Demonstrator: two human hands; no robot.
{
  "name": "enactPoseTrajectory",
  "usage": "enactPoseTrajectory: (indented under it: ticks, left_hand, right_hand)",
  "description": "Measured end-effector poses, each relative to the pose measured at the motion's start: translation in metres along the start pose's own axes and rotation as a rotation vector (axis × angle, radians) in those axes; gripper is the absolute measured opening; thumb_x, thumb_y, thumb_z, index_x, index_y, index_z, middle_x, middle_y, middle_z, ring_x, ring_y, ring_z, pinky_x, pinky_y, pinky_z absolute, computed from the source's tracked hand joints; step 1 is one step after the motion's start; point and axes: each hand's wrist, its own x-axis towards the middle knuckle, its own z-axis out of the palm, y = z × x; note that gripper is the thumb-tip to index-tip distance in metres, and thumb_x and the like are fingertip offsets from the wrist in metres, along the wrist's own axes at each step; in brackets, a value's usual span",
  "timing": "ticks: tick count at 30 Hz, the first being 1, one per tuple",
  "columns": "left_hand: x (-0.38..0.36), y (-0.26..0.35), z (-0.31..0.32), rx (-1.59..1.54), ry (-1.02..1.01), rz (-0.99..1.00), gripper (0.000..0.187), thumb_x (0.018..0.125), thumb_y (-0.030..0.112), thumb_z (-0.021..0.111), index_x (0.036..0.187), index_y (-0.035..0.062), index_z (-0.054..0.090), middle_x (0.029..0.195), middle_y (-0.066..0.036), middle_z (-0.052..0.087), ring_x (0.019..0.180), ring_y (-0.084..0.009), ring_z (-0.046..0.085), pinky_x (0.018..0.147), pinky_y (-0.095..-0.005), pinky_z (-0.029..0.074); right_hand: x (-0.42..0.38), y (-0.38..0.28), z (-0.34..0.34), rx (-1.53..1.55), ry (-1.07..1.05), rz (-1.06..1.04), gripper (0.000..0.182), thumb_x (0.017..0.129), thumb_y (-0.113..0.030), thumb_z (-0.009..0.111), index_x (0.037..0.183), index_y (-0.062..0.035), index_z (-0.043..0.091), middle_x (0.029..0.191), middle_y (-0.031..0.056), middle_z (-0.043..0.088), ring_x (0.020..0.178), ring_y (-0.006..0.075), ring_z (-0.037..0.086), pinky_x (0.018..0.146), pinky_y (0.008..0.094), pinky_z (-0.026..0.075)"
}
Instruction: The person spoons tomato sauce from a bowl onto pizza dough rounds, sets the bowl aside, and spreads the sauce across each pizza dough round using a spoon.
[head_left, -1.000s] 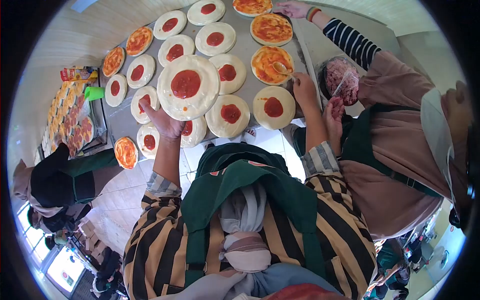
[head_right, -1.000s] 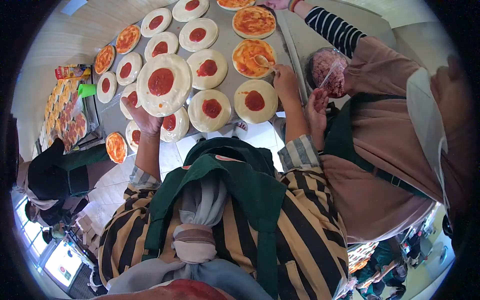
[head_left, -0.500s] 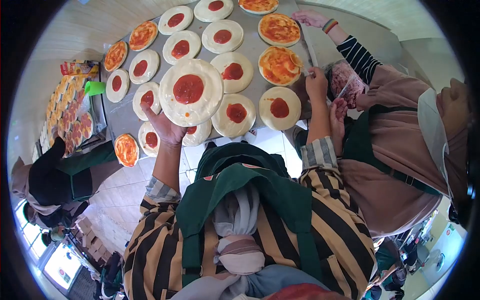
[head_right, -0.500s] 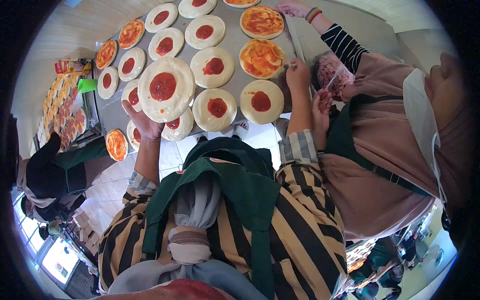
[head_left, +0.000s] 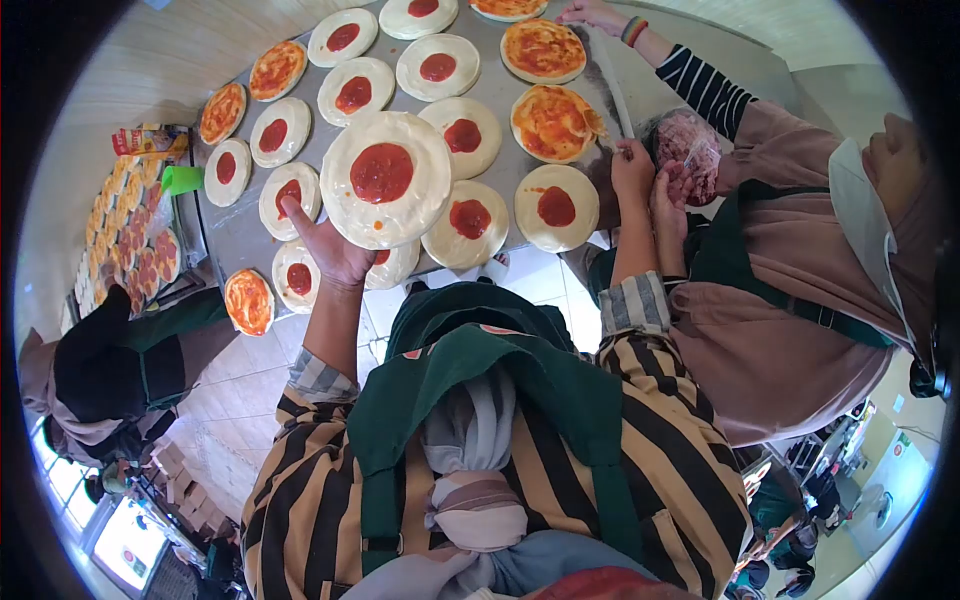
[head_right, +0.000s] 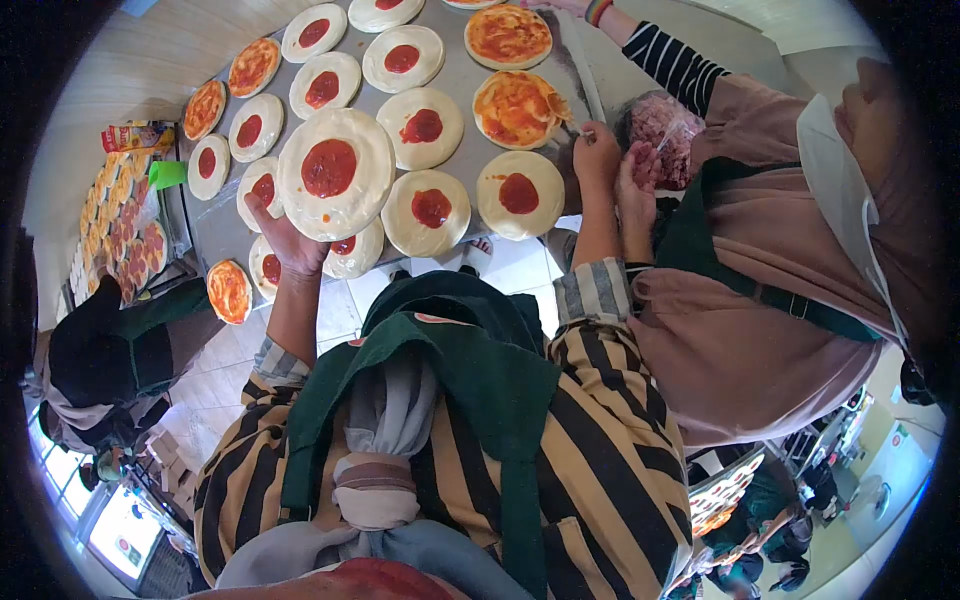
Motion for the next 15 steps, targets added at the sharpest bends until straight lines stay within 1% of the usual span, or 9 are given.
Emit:
enactPoseTrajectory:
  ticks: [4,6,7,9,10,12,13,15]
  left_hand:
    - [-0.005,0.002,0.000,0.018,-0.006,-0.006,0.094,0.082,0.076,0.040,0.150,0.0121,0.022,0.155,-0.017,0.022,0.140,-0.0391,0.024,0.112,-0.0601,0.021]
    - [-0.007,0.006,-0.003,0.015,-0.016,-0.011,0.094,0.083,0.076,0.039,0.150,0.0122,0.022,0.155,-0.016,0.022,0.141,-0.0390,0.024,0.112,-0.0601,0.021]
    - [-0.008,0.007,-0.004,0.016,-0.029,-0.014,0.094,0.083,0.076,0.039,0.150,0.0123,0.022,0.155,-0.016,0.022,0.141,-0.0389,0.024,0.112,-0.0600,0.020]
    - [-0.009,0.007,-0.004,0.001,-0.031,-0.014,0.094,0.083,0.077,0.038,0.150,0.0125,0.022,0.155,-0.016,0.022,0.141,-0.0389,0.024,0.112,-0.0601,0.020]
    - [-0.010,0.007,-0.003,-0.010,-0.031,-0.014,0.094,0.083,0.077,0.038,0.150,0.0127,0.022,0.155,-0.016,0.022,0.141,-0.0389,0.024,0.112,-0.0601,0.020]
    - [-0.010,0.006,-0.003,-0.010,-0.045,-0.010,0.094,0.083,0.077,0.037,0.150,0.0129,0.022,0.155,-0.016,0.022,0.141,-0.0388,0.024,0.112,-0.0599,0.020]
    - [-0.010,0.006,-0.003,-0.011,-0.058,-0.009,0.094,0.082,0.078,0.037,0.150,0.0130,0.022,0.155,-0.016,0.022,0.141,-0.0387,0.024,0.112,-0.0597,0.020]
    - [-0.011,0.005,-0.002,-0.006,-0.052,-0.013,0.095,0.082,0.078,0.037,0.150,0.0131,0.022,0.155,-0.016,0.022,0.141,-0.0386,0.024,0.112,-0.0595,0.020]
  right_hand:
    - [-0.039,0.010,-0.003,0.050,-0.028,0.031,0.017,0.077,-0.004,0.057,0.092,-0.0049,0.065,0.076,0.0133,0.066,0.074,0.0250,0.066,0.069,0.0333,0.051]
    - [-0.056,0.013,-0.005,0.183,-0.093,0.094,0.017,0.077,-0.002,0.057,0.092,-0.0032,0.065,0.077,0.0115,0.066,0.075,0.0214,0.066,0.069,0.0312,0.050]
    - [-0.056,0.014,-0.005,0.179,-0.092,0.093,0.017,0.077,-0.002,0.057,0.092,-0.0032,0.065,0.077,0.0115,0.066,0.075,0.0214,0.066,0.069,0.0312,0.050]
    - [-0.055,0.012,-0.007,0.222,-0.068,0.044,0.017,0.076,-0.003,0.058,0.092,-0.0030,0.065,0.080,0.0147,0.066,0.076,0.0270,0.066,0.069,0.0354,0.050]
    - [-0.051,0.009,-0.008,0.221,-0.070,0.043,0.017,0.076,-0.003,0.058,0.092,-0.0030,0.065,0.080,0.0147,0.066,0.076,0.0270,0.066,0.069,0.0354,0.050]
    - [-0.035,0.006,-0.008,0.122,-0.088,0.067,0.017,0.077,0.000,0.058,0.094,-0.0010,0.064,0.080,0.0116,0.065,0.075,0.0196,0.065,0.069,0.0305,0.050]
    - [-0.034,0.006,-0.006,0.124,-0.091,0.068,0.017,0.077,0.000,0.058,0.094,-0.0010,0.064,0.080,0.0116,0.065,0.075,0.0196,0.065,0.069,0.0305,0.050]
    - [-0.033,0.004,-0.005,0.143,-0.012,0.048,0.015,0.076,-0.003,0.059,0.091,-0.0030,0.064,0.075,0.0132,0.065,0.072,0.0291,0.064,0.067,0.0364,0.050]
